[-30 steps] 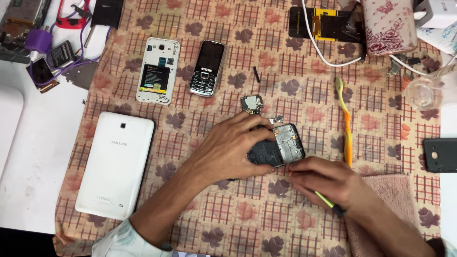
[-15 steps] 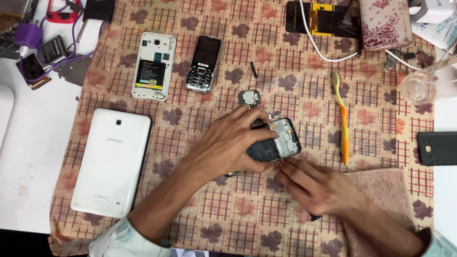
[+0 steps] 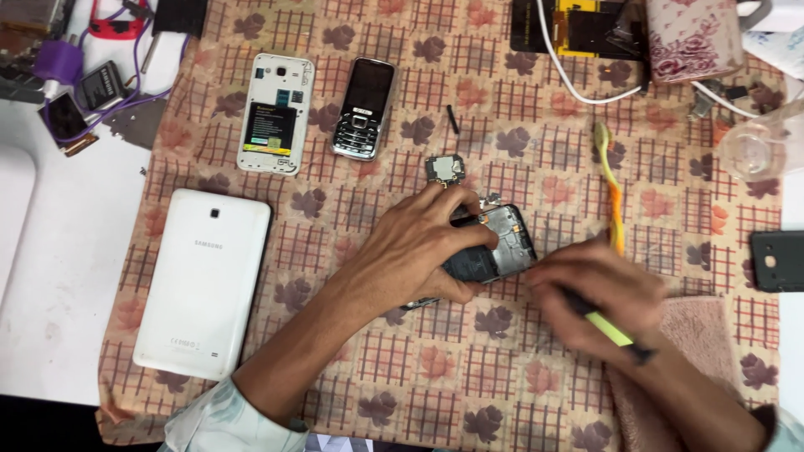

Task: The person holds a disassembled smartphone on a work mat and scrubs its internal frame and battery compartment with a toothbrush, working over different areas of the chassis. They then set the toothbrush down and use a screwdriver to pry and work on the phone's internal components.

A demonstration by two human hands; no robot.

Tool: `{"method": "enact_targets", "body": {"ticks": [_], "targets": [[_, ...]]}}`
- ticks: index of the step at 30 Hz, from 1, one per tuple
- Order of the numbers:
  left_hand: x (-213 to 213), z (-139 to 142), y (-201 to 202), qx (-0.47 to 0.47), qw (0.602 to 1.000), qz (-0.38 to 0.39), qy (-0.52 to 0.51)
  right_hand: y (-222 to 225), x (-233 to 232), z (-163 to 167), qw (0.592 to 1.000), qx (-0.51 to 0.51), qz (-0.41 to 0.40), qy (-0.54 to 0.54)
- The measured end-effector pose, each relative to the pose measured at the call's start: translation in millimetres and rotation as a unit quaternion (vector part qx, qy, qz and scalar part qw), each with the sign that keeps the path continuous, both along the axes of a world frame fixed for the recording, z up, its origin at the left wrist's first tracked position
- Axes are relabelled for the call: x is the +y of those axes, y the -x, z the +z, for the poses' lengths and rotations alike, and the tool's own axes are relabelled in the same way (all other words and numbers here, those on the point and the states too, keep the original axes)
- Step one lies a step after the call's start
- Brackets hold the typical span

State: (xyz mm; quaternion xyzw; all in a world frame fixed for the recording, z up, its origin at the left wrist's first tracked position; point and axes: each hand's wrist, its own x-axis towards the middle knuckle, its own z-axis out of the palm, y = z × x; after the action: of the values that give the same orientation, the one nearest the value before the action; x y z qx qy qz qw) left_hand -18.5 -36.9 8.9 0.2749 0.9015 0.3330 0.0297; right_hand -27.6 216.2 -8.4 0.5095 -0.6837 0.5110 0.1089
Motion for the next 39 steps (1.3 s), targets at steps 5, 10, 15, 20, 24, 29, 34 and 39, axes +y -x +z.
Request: {"method": "enact_targets", "body": {"ticks": [5, 10, 15, 20, 24, 29, 34, 39], "targets": [[-0.4, 3.0, -3.4, 0.015, 0.999, -0.019, -0.035, -13.2, 16.2, 16.6, 0.958, -0.209, -0.197, -0.015], [-1.4, 4.6, -6.4, -0.005, 0.998, -0.035, -0.047, -7.0, 23.9, 22.9, 0.941, -0.214, -0.263, 0.012], [-0.2, 1.9, -5.3, -0.025, 0.998, -0.041, -0.036, 2.6, 22.1, 41.8, 0.856, -0.206, -0.421, -0.220], [1.7, -2.3, -4.4, 0.063, 0.997, -0.023, -0.024, 12.0, 18.7, 53.3, 0.823, -0.078, -0.441, -0.350], [4.5, -4.6, -3.3, 0.074, 0.996, 0.028, 0.029, 15.5, 27.2, 58.7, 0.802, -0.070, -0.464, -0.369], [6.4, -3.9, -5.0, 0.103, 0.992, 0.067, 0.030, 15.1, 37.4, 59.4, 0.766, 0.022, -0.487, -0.419], [7.2, 0.6, -4.6, 0.108, 0.992, 0.055, 0.017, 17.9, 41.8, 51.8, 0.821, 0.027, -0.464, -0.332], [8.4, 5.3, -6.4, 0.059, 0.996, 0.052, 0.032, 7.5, 34.2, 39.1, 0.875, -0.017, -0.375, -0.306]]}}
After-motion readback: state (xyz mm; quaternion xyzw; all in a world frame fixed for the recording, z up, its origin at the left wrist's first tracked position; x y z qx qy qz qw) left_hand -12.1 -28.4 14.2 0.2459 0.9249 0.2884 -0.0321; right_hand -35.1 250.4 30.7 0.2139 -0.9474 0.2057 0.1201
